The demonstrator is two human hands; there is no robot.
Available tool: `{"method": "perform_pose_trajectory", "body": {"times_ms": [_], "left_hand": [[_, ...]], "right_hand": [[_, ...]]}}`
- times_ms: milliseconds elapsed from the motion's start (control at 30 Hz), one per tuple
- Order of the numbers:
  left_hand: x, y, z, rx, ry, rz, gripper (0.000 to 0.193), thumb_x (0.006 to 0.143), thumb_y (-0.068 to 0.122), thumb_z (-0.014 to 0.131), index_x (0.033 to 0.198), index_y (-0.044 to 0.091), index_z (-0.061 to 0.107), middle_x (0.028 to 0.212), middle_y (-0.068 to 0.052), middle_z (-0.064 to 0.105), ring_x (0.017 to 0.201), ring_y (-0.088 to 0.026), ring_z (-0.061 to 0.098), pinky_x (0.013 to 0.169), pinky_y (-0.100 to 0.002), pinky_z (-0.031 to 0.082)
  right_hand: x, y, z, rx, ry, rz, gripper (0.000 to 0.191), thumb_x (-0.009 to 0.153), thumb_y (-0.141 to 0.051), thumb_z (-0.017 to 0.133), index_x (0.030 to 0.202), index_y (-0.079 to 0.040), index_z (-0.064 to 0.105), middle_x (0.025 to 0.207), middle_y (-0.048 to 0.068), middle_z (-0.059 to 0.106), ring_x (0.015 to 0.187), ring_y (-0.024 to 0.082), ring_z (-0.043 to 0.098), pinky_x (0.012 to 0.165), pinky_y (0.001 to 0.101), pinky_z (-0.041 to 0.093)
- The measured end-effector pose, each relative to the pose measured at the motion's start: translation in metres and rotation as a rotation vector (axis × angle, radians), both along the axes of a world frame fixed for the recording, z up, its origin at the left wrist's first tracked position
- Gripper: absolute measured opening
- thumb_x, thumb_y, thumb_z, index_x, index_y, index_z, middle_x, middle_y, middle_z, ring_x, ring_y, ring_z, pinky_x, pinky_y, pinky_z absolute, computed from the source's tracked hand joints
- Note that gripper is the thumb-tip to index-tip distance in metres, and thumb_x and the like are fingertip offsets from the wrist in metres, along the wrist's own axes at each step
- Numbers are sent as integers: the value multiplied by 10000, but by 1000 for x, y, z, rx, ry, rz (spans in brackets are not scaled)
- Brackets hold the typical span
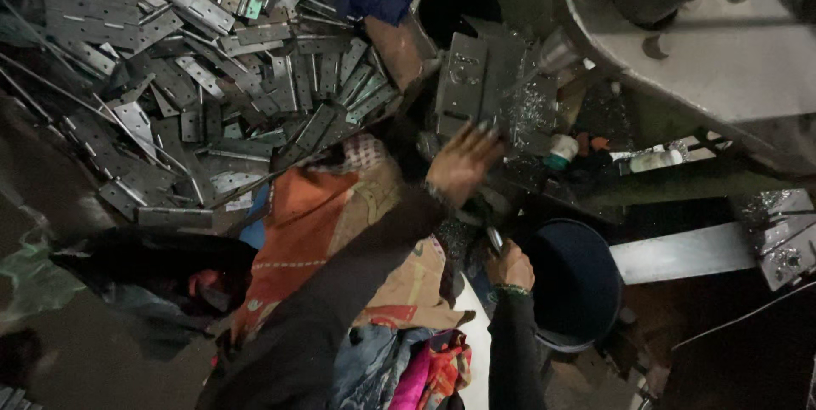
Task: The person holds a flat metal bracket plate steady on the work surface with one hand and repeatedly runs a file over its edge with the other hand, working the piece throughout the clip. A large pile of similar punched metal brackets sits beside the work area.
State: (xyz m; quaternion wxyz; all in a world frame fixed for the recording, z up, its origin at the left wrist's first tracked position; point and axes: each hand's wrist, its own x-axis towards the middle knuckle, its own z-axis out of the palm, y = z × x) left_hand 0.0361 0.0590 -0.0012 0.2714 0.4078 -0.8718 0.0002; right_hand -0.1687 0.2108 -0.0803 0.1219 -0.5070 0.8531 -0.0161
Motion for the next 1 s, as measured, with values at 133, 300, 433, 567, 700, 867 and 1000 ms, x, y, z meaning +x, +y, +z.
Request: {"method": "perform_pose_trajectory", "body": {"times_ms": [133,300,433,567,700,867,1000], "left_hand": [[-3,36,-7,147,10,-73,620,874,202,608,1488,184,521,1571,-110,474,1461,-283,426,1194,-473,366],[-17,-9,1,540,-190,-30,302,1191,289,423,1409,278,631,1359,-12,693,1304,-224,661,1023,-411,567],[-30,-49,23,40,323,139,357,887,156,584,1223,224,684,1254,-64,666,1128,-312,685,804,-482,620],[-17,2,29,579,-250,-86,272,994,153,587,1229,188,719,1201,-57,713,1169,-251,700,1000,-423,580],[-1,52,17,139,277,-78,364,892,230,677,1251,176,691,1273,-71,661,1281,-303,624,1115,-447,494],[-15,2,-8,-85,226,1,347,978,226,641,1322,257,678,1547,-77,565,1448,-265,505,1319,-466,302],[-28,-28,-35,-61,266,18,615,881,401,621,1411,90,586,1524,-163,495,1460,-353,387,1243,-585,157]], "right_hand": [[-3,0,-6,-9,-48,-53,434,831,-482,713,1155,-194,738,1062,197,753,1020,432,705,859,543,558],[1,2,-3,36,-5,-50,452,847,-527,721,1124,-170,736,1051,204,757,1018,428,713,842,545,566],[2,-1,5,20,-18,-60,448,833,-521,715,1125,-182,740,1050,209,750,1022,444,700,843,559,555],[0,-3,4,10,-88,-63,480,829,-559,714,1124,-181,735,1044,210,744,1024,450,690,842,567,546],[1,-2,0,28,-47,-6,458,858,-536,699,1104,-152,735,1059,212,744,1020,454,696,838,569,549],[1,0,1,37,-49,-40,435,872,-524,692,1113,-164,732,1051,207,754,1026,437,705,851,554,554],[-5,1,-5,1,-74,-1,442,860,-497,702,1187,-200,712,1069,209,735,1028,449,686,842,559,548]]}}
